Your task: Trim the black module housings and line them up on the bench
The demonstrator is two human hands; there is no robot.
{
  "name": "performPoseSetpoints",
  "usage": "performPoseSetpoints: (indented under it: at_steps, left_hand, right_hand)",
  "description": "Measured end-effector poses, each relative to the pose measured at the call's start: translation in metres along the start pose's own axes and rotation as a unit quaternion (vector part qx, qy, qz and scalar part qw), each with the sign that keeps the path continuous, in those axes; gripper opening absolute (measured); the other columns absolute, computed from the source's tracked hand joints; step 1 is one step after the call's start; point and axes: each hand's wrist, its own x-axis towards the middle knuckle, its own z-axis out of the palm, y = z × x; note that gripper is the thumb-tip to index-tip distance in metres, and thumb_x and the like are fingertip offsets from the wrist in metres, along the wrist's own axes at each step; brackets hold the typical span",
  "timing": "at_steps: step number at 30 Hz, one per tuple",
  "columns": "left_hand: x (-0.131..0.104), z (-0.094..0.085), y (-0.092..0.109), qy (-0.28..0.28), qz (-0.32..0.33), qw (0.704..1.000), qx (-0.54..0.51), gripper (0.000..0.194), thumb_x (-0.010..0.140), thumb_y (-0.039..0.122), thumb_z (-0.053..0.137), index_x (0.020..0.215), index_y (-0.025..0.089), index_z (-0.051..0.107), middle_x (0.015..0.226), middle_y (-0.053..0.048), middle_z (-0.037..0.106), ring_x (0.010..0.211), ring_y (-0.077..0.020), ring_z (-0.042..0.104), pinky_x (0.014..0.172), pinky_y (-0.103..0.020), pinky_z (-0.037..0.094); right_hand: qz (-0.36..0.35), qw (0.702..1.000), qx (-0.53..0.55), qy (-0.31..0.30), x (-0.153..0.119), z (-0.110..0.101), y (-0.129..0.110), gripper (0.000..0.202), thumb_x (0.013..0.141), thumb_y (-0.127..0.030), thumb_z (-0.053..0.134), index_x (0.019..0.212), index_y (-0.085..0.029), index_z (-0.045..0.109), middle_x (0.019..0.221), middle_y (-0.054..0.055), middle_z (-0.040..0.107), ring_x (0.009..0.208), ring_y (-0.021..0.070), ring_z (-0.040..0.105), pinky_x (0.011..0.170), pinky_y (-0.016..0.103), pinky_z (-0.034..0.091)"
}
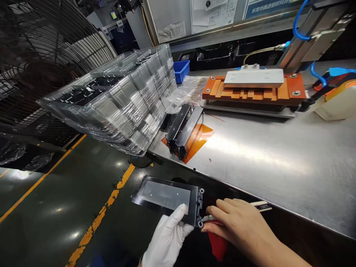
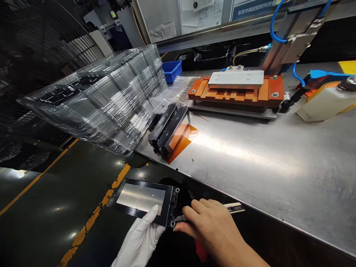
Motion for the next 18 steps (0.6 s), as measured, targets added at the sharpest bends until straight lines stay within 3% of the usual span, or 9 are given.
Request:
performPoseSetpoints:
  at_steps: [4, 9, 15, 18]
  left_hand:
    - [-0.001, 0.0, -0.007, 0.051, 0.032, 0.998, -0.019, 0.013, 0.082, 0.013, 0.07, 0.093, 0.01, 0.076, 0.095, -0.012, 0.076, 0.085, -0.0211, 0.073, 0.07, -0.025, 0.062]
    - [0.001, -0.001, -0.025, 0.152, 0.104, 0.981, -0.068, 0.013, 0.08, 0.006, 0.068, 0.09, 0.012, 0.075, 0.097, -0.01, 0.077, 0.099, -0.025, 0.072, 0.081, -0.029, 0.062]
    - [0.003, -0.01, -0.047, 0.213, 0.203, 0.955, -0.019, 0.045, 0.062, -0.01, 0.074, 0.096, 0.02, 0.075, 0.102, -0.001, 0.077, 0.116, -0.0233, 0.064, 0.097, -0.025, 0.054]
    - [0.006, -0.016, -0.051, 0.23, 0.22, 0.948, -0.005, 0.046, 0.061, -0.01, 0.075, 0.096, 0.021, 0.075, 0.11, -0.001, 0.075, 0.124, -0.0239, 0.058, 0.1, -0.024, 0.051]
  right_hand:
    - [0.011, 1.0, -0.01, 0.022, -0.001, 0.001, 0.0, 0.05, 0.098, -0.056, 0.032, 0.073, -0.024, 0.062, 0.057, -0.004, 0.059, 0.049, 0.013, 0.053, 0.053, 0.029, 0.032]
    - [0.039, 0.998, -0.029, 0.035, -0.002, 0.003, -0.001, 0.048, 0.1, -0.052, 0.032, 0.076, -0.025, 0.063, 0.058, -0.005, 0.059, 0.051, 0.0141, 0.052, 0.055, 0.03, 0.031]
    - [0.048, 0.996, -0.053, 0.057, 0.001, 0.004, -0.004, 0.045, 0.101, -0.049, 0.034, 0.076, -0.025, 0.063, 0.058, -0.004, 0.057, 0.052, 0.0151, 0.05, 0.056, 0.031, 0.029]
    - [0.047, 0.994, -0.067, 0.068, 0.003, 0.005, -0.006, 0.045, 0.102, -0.046, 0.034, 0.076, -0.025, 0.063, 0.057, -0.004, 0.056, 0.053, 0.0157, 0.048, 0.057, 0.032, 0.028]
